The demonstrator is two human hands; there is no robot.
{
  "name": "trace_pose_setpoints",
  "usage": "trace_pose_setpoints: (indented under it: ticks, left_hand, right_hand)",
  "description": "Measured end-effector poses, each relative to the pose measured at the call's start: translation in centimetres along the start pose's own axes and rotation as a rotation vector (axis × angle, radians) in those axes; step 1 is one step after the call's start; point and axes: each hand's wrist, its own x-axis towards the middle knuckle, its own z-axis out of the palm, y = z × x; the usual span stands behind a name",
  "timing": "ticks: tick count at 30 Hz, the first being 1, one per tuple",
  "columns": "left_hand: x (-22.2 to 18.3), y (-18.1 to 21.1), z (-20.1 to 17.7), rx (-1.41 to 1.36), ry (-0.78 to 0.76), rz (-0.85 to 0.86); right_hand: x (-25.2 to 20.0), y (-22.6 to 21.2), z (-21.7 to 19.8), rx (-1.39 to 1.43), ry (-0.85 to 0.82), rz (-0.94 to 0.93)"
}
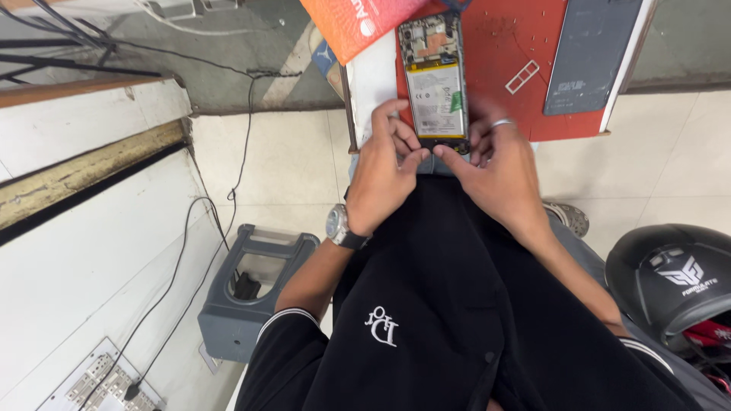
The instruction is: The person removes a battery from a disassembled smartphone, places it on the table, and then uses a screwdriver to tighten screws on the phone's internal components. The person handles the phone and tools with both hands throughout the process.
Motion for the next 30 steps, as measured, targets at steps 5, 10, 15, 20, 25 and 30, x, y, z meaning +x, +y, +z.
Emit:
trace_pose_setpoints:
  ticks: [5,10,15,20,25,30]
  left_hand:
    - [0.0,-0.4,-0.6,-0.036,-0.019,0.0]
    - [-0.6,-0.7,-0.2,-0.074,-0.002,0.029]
    - [-1.0,-1.6,0.5,-0.466,-0.139,-0.095]
    - [-0.5,-2.3,1.1,-0.76,-0.191,-0.064]
    - [-0.6,-2.6,1.1,-0.762,-0.075,-0.11]
    - [-0.2,-2.3,0.9,-0.797,0.022,-0.043]
  right_hand:
    - [0.0,0.6,1.4,0.1,-0.019,-0.12]
    - [0.3,3.5,0.5,0.429,-0.185,0.039]
    - [0.3,6.2,-0.6,0.691,-0.291,0.069]
    - [0.6,5.1,-0.5,0.701,-0.308,-0.012]
    - [2.9,1.5,-2.0,0.462,-0.362,-0.033]
    - [5.6,-2.7,-3.4,-0.102,-0.153,-0.228]
